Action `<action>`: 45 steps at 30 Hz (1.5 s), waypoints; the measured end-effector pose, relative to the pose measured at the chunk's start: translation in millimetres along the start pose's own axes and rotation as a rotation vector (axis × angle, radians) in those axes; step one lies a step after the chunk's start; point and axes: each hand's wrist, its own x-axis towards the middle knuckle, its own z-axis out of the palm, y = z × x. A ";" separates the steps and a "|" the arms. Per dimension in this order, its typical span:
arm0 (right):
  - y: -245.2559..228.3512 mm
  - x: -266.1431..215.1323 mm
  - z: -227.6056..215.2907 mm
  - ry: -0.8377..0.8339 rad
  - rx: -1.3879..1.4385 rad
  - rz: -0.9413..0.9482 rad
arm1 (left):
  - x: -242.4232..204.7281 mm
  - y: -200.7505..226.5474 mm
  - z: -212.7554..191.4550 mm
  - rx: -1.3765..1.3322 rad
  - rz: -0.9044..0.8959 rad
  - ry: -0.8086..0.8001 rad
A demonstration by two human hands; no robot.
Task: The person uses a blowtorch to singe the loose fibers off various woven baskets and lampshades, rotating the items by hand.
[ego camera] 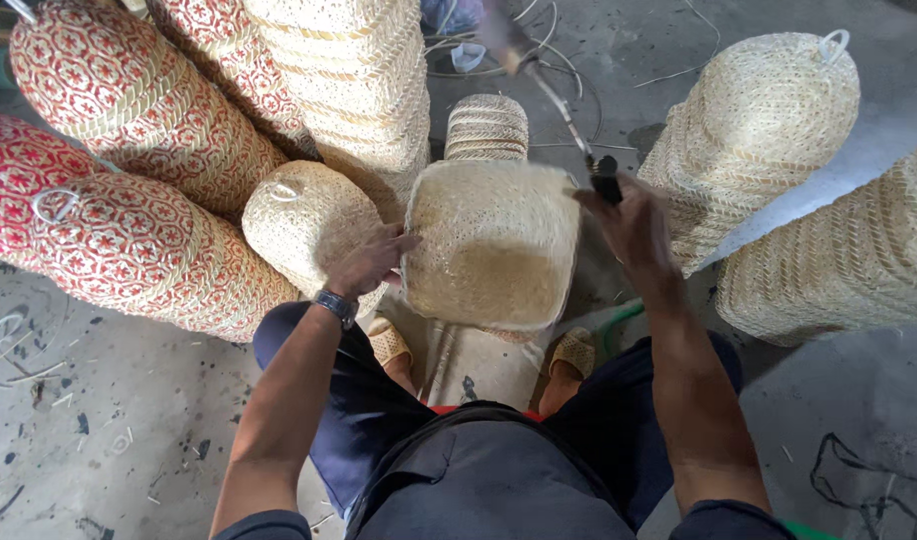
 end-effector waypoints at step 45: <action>-119.9 -52.2 -10.9 -0.453 -0.199 0.077 | 48.0 -63.5 45.9 -1.205 0.317 1.026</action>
